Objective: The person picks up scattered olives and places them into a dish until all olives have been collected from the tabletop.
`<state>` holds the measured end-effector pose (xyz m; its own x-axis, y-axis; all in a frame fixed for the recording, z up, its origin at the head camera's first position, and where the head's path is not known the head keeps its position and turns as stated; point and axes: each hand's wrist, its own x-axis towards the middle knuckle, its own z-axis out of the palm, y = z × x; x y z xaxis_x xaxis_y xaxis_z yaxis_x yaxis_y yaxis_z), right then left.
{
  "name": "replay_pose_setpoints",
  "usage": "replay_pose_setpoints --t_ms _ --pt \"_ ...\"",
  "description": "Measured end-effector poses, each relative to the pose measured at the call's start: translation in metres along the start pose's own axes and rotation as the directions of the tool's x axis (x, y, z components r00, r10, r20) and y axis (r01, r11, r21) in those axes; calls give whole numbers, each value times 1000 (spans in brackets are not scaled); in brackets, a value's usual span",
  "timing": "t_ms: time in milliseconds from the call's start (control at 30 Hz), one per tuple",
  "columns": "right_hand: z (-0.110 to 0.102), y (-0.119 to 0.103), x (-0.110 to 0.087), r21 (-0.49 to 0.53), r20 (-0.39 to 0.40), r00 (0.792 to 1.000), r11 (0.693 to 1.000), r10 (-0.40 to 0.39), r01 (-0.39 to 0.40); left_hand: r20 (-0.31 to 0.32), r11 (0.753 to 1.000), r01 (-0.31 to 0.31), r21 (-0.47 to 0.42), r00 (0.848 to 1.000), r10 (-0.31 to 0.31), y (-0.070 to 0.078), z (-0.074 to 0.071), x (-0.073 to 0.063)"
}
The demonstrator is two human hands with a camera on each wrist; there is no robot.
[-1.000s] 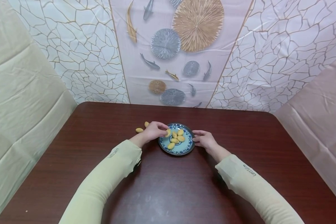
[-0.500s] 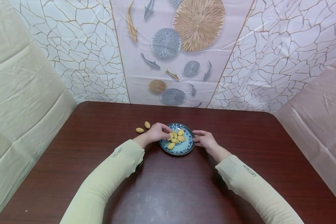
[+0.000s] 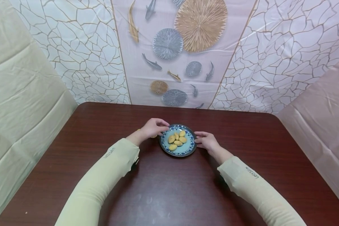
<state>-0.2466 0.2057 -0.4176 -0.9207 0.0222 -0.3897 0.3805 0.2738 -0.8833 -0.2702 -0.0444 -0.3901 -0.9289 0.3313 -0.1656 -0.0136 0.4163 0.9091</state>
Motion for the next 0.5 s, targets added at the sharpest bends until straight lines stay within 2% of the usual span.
replay_pose_setpoints --t_ms 133,300,400,500 --pt "0 -1 0 -1 0 1000 1000 -1 1 -53 998 -4 -65 999 1 -4 -18 -1" --pt "0 -1 -1 -6 -7 1000 1000 1 -1 -90 994 -2 -113 996 -8 -12 -40 -5" --pt "-1 -1 -1 -10 -6 1000 1000 0 -1 -105 993 -3 -119 994 -10 -18 -48 -6" --pt "0 -1 0 -12 -2 1000 1000 6 -6 -123 997 -1 -77 992 -8 -25 -52 -7"
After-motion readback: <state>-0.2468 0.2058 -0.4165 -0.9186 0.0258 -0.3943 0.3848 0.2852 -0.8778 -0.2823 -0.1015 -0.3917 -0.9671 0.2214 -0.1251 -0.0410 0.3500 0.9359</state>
